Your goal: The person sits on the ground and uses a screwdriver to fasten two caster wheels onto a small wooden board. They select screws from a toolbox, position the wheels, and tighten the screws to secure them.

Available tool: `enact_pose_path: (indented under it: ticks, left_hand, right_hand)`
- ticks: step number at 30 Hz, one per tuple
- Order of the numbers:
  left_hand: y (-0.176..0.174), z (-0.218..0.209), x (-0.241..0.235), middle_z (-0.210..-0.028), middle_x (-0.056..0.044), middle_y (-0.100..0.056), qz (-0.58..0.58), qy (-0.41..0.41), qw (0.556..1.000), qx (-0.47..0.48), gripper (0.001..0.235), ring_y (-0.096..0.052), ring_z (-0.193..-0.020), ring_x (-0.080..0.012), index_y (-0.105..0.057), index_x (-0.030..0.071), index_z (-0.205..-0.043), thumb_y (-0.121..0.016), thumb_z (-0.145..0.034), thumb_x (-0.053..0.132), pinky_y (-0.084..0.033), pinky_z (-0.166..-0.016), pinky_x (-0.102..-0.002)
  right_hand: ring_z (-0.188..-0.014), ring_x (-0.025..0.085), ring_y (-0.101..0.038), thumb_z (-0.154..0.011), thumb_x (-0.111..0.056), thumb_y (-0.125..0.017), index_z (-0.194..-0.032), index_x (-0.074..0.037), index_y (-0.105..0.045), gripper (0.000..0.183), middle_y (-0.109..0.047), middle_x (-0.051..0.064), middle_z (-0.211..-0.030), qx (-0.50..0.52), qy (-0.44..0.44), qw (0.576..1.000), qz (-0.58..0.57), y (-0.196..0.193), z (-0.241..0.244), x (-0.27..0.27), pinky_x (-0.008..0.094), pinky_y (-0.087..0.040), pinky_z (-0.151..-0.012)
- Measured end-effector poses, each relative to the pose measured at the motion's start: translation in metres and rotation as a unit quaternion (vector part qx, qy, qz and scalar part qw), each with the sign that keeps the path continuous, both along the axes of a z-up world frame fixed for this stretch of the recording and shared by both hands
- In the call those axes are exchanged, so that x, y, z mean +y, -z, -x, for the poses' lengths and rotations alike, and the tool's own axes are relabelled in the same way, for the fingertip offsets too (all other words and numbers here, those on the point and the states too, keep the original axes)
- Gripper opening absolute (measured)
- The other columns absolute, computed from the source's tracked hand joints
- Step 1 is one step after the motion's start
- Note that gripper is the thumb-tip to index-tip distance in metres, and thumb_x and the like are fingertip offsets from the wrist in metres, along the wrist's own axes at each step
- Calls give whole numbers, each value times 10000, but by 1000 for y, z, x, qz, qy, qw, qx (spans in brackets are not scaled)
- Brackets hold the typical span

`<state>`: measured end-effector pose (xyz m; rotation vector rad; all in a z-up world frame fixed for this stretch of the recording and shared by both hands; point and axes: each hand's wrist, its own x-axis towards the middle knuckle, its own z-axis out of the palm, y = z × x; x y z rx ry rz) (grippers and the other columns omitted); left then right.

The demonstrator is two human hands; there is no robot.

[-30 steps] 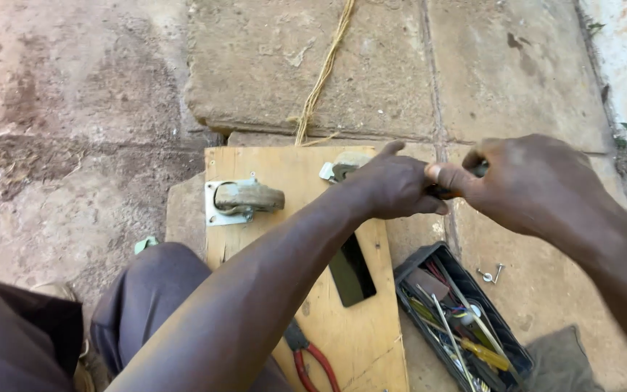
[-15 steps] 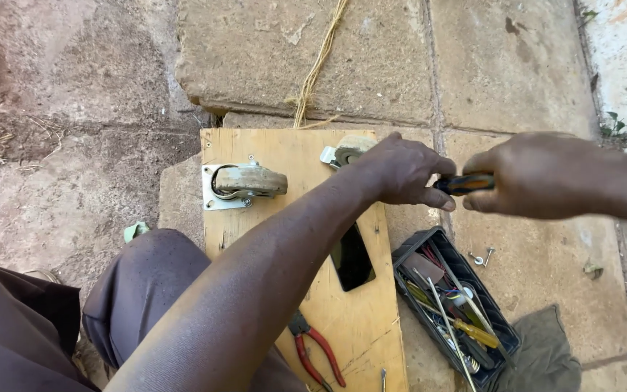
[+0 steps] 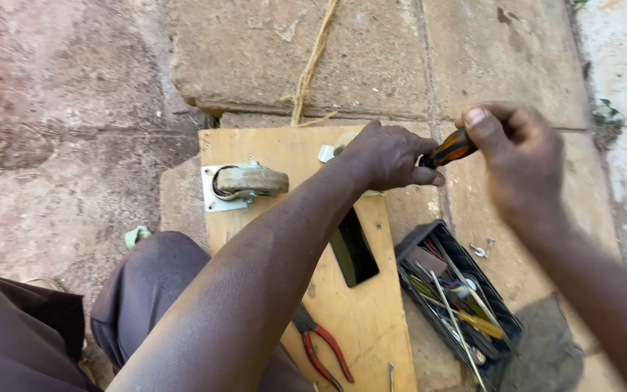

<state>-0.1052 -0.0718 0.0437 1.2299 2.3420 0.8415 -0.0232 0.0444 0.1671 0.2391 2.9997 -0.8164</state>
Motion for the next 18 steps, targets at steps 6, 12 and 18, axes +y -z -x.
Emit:
enact_pose_path:
  ticks: [6,12,18]
  left_hand:
    - [3,-2,4,-1112,19,-770,0,-9,999,33,565,-650,-1109,-268,-605,320,-1365,-498,-967,707,-467,-862,-510]
    - [0,-5,7,-1102,-10,-790,-4,-34,998,57,586,-694,-1051,-263,-667,233,-1167,-417,-968,723,-504,-930,-517]
    - [-22,-16,9,-976,59,-788,71,0,997,-4,725,-722,-894,-189,-706,322,-1142,-306,-847,849,-484,-926,-428]
  right_hand:
    - [-842,162,-731,-920,-429,-720,-929,-157,-645,282,-758,37,-838,269,244,839,406,40,12,-43,326,-620,-857]
    - [-466,181,-498,-845,-335,-705,-703,-99,-568,308,-497,49,-553,317,308,742,504,55,26,-14,359,-479,-468]
    - [-573,126,-611,-1049,-297,-616,-806,-221,-666,259,-654,-24,-663,-102,-355,757,539,54,38,61,325,-514,-694]
